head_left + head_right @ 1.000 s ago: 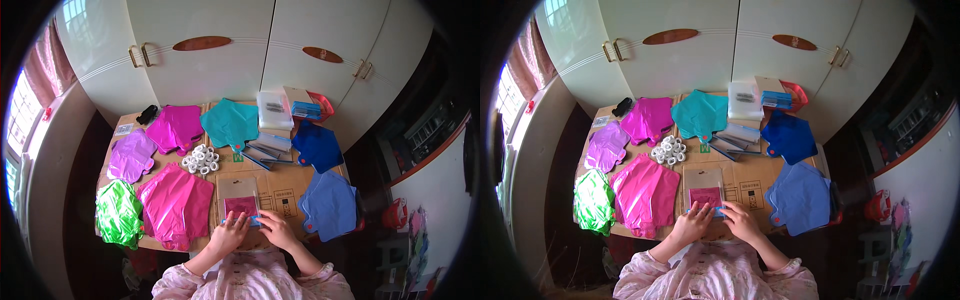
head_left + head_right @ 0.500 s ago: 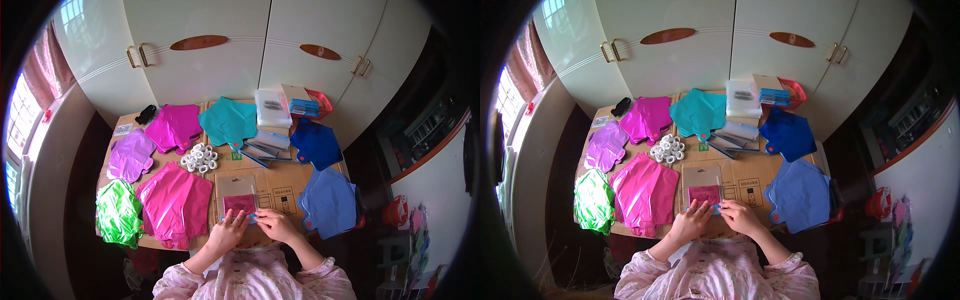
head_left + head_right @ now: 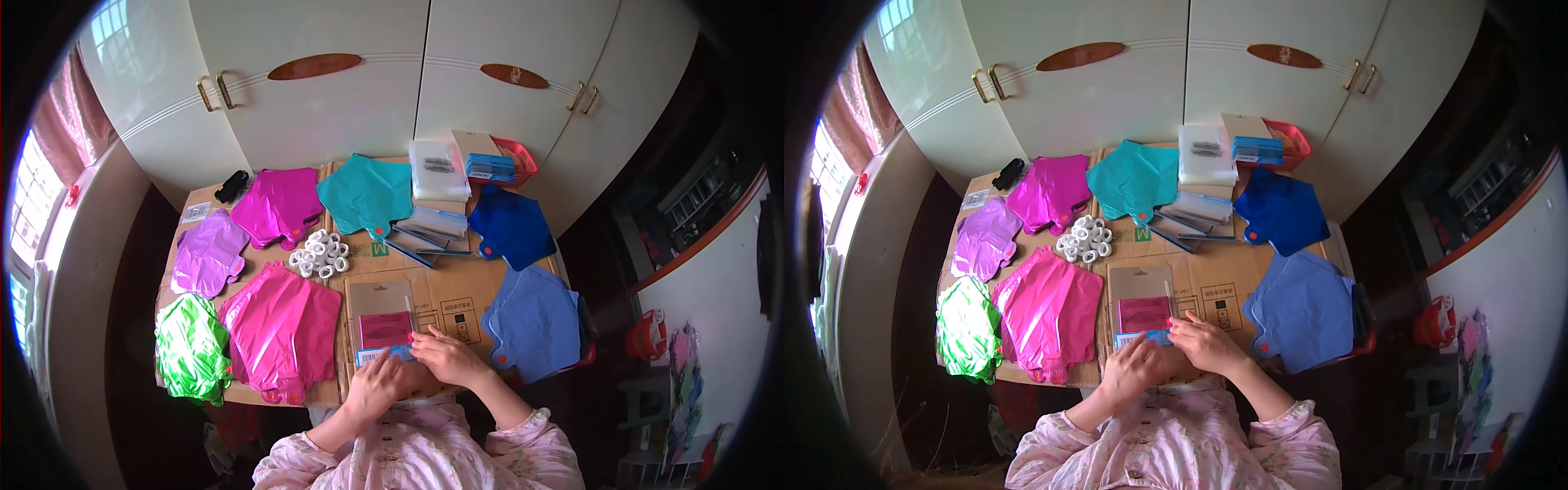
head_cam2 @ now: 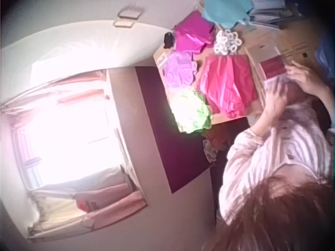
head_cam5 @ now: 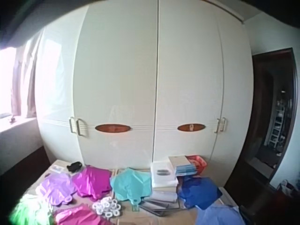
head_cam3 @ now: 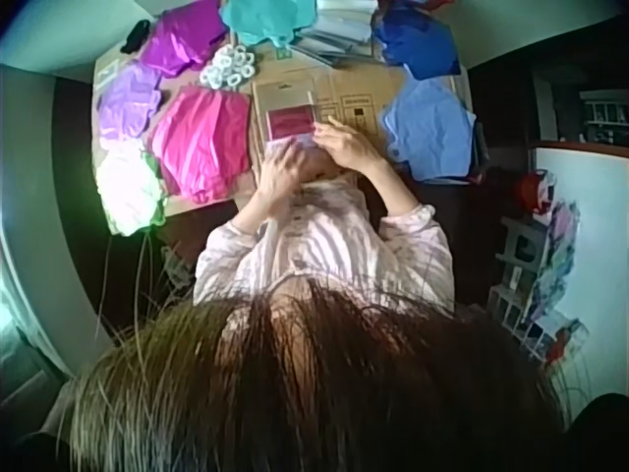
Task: Fold and package colorful plastic sheets into cardboard envelopes.
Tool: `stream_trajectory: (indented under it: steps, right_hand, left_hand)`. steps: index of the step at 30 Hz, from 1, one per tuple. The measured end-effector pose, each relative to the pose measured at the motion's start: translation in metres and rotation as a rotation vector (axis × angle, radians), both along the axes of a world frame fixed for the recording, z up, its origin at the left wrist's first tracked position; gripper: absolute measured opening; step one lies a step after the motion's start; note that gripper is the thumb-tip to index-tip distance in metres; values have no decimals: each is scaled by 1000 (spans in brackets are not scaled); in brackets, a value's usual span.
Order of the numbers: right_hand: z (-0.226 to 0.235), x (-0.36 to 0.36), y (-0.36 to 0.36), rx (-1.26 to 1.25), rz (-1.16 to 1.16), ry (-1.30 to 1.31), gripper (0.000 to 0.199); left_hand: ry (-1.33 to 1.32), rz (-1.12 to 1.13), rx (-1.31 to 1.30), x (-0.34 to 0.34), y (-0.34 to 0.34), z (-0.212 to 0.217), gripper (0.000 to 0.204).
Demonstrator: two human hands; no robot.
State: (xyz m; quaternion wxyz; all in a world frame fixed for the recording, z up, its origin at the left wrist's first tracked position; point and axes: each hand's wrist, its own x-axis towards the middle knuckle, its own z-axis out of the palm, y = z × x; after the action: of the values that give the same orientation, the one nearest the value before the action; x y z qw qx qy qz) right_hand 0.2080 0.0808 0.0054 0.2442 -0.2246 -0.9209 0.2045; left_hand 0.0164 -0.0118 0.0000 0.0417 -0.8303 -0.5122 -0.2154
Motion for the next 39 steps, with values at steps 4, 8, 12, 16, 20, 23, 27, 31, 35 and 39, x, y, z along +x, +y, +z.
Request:
stream_trajectory:
  steps: [4, 8, 12, 16, 20, 23, 27, 31, 35, 39]
  right_hand:
    - [-7, 4, 5, -36, 40, -25, 25]
    - [-11, 8, 6, -84, 40, -24, 28]
    - [-12, 8, 6, -106, 41, -21, 29]
    - [-11, 9, 7, -82, 43, -23, 28]
    - [-8, 8, 5, -41, 53, -31, 30]
    - [1, 7, 3, -26, 68, -43, 35]
    - [-2, 9, -2, -72, 50, -25, 40]
    - [-7, 6, -1, -24, 82, 16, 39]
    - [-7, 4, -4, 17, 84, 11, 36]
    - [-2, 5, -8, 10, 81, -26, 32]
  left_hand:
    - [-116, 10, -97, 23, 5, -7, 12]
    - [-161, 48, -133, 32, 5, -7, 10]
    - [-192, 96, -229, 35, 5, -14, 11]
    - [-133, 117, -273, 40, 11, -6, 9]
    - [-89, 98, -238, 40, 11, -4, 9]
    - [-207, 59, -200, 34, 7, -6, 8]
    - [-359, -13, -131, 19, -3, 5, 15]
    - [-624, -77, -323, -10, -26, -5, 21]
    - [-864, 162, -394, -42, -46, 15, 18]
    - [-778, 253, -240, -71, -43, 35, 16]
